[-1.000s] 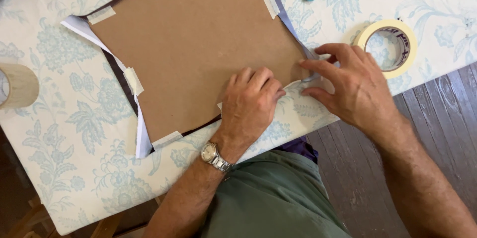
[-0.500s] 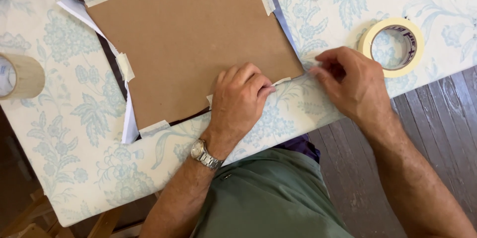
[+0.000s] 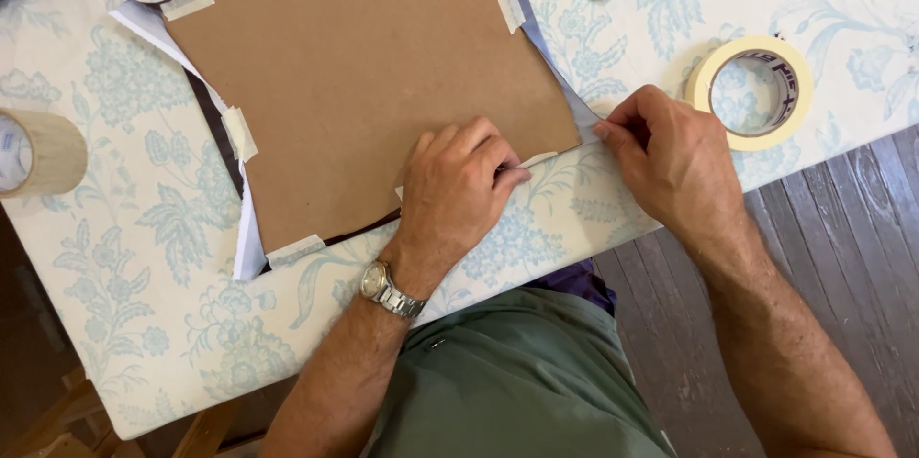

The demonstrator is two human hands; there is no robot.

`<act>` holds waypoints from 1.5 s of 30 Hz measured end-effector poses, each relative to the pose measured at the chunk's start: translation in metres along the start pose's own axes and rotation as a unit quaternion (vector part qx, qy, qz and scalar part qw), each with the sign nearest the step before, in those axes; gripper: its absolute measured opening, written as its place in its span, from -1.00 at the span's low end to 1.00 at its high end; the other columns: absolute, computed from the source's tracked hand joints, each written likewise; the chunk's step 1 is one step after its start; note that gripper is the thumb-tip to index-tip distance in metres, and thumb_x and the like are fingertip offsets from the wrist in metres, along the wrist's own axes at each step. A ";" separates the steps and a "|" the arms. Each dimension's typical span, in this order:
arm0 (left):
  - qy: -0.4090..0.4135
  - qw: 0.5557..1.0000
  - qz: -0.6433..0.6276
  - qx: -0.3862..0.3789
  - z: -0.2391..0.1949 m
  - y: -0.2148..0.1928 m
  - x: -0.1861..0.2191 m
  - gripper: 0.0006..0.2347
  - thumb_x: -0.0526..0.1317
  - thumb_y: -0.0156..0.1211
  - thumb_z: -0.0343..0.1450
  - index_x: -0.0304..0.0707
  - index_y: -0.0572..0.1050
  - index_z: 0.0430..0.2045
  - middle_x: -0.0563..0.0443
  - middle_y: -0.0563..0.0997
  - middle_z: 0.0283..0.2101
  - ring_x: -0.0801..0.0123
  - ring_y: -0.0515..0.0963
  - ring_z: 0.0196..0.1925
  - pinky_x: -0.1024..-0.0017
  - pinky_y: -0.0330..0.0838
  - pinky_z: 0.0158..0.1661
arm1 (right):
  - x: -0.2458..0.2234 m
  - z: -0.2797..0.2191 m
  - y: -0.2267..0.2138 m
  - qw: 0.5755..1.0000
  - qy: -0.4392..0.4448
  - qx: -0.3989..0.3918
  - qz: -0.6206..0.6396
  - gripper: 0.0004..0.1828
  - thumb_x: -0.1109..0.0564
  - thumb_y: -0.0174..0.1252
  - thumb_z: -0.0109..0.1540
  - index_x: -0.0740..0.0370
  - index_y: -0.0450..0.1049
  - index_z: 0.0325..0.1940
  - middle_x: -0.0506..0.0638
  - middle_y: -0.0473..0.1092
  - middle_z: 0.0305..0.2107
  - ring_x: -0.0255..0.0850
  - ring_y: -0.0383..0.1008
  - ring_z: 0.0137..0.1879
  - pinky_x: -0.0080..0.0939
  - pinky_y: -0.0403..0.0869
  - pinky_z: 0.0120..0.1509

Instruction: A person is securing a piece of paper or canvas to a cardboard backing by applying masking tape along the edges.

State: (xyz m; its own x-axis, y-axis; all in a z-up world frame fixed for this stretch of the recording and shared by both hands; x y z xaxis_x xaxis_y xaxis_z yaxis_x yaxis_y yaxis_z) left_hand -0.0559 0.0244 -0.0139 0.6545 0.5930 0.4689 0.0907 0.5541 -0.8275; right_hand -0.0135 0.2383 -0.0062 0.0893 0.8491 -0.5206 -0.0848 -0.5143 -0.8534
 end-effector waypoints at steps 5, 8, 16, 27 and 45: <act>-0.024 0.999 -0.023 0.018 -0.001 -0.003 0.002 -0.80 -0.15 0.50 0.29 -0.06 0.51 -0.55 0.20 0.45 -0.38 0.22 0.48 -0.36 0.22 0.31 -0.30 | 0.002 0.005 -0.008 0.999 0.038 -0.023 0.023 -0.82 0.12 0.28 0.35 0.32 0.54 -0.15 0.17 0.53 -0.42 0.12 0.54 -0.28 0.12 0.48 -0.24; -0.038 0.999 -0.027 0.018 0.000 -0.006 0.005 -0.77 -0.13 0.53 0.30 -0.08 0.51 -0.60 0.21 0.48 -0.40 0.23 0.41 -0.41 0.20 0.26 -0.32 | 0.004 0.006 -0.007 0.996 0.067 -0.043 0.030 -0.79 0.07 0.24 0.39 0.30 0.51 -0.15 0.09 0.54 -0.40 -0.02 0.51 -0.33 0.01 0.42 -0.33; -0.056 0.997 -0.032 0.041 0.008 -0.010 0.013 -0.86 -0.24 0.40 0.32 -0.06 0.51 -0.60 0.19 0.47 -0.39 0.23 0.43 -0.41 0.19 0.26 -0.32 | -0.011 0.014 -0.012 0.992 0.106 -0.060 0.028 -0.79 0.06 0.22 0.40 0.28 0.52 -0.13 0.10 0.54 -0.41 0.01 0.51 -0.33 0.06 0.43 -0.35; -0.066 0.997 -0.035 0.024 0.004 -0.006 0.011 -0.87 -0.18 0.36 0.37 -0.04 0.52 -0.56 0.23 0.45 -0.39 0.26 0.43 -0.37 0.20 0.22 -0.30 | -0.032 0.009 -0.007 0.985 -0.087 -0.115 0.096 -0.64 0.26 0.21 0.22 0.28 0.58 0.11 0.05 0.45 -0.08 -0.14 0.51 -0.15 -0.16 0.55 -0.01; -0.038 0.996 -0.054 0.054 -0.003 0.003 0.003 -0.82 -0.15 0.49 0.29 0.02 0.51 -0.52 0.31 0.40 -0.42 0.34 0.52 -0.35 0.34 0.30 -0.23 | -0.020 0.015 0.016 0.957 -0.264 -0.027 0.116 -0.93 0.27 0.36 0.23 0.29 0.61 -0.22 0.13 0.44 -0.27 0.09 0.51 -0.18 0.04 0.52 -0.11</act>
State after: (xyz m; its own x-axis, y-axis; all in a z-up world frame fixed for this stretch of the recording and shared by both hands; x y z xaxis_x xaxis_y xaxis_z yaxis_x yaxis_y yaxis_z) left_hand -0.0511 0.0265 -0.0158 0.5869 0.5659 0.5791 0.0734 0.6751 -0.7341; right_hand -0.0320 0.2152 -0.0093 -0.4405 0.6461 -0.6233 0.0113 -0.6902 -0.7235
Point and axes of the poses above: each hand's wrist, its own z-axis towards the middle knuckle, its own y-axis out of the palm, x = y × z, the point moved 5 cm from there along z, towards the middle knuckle
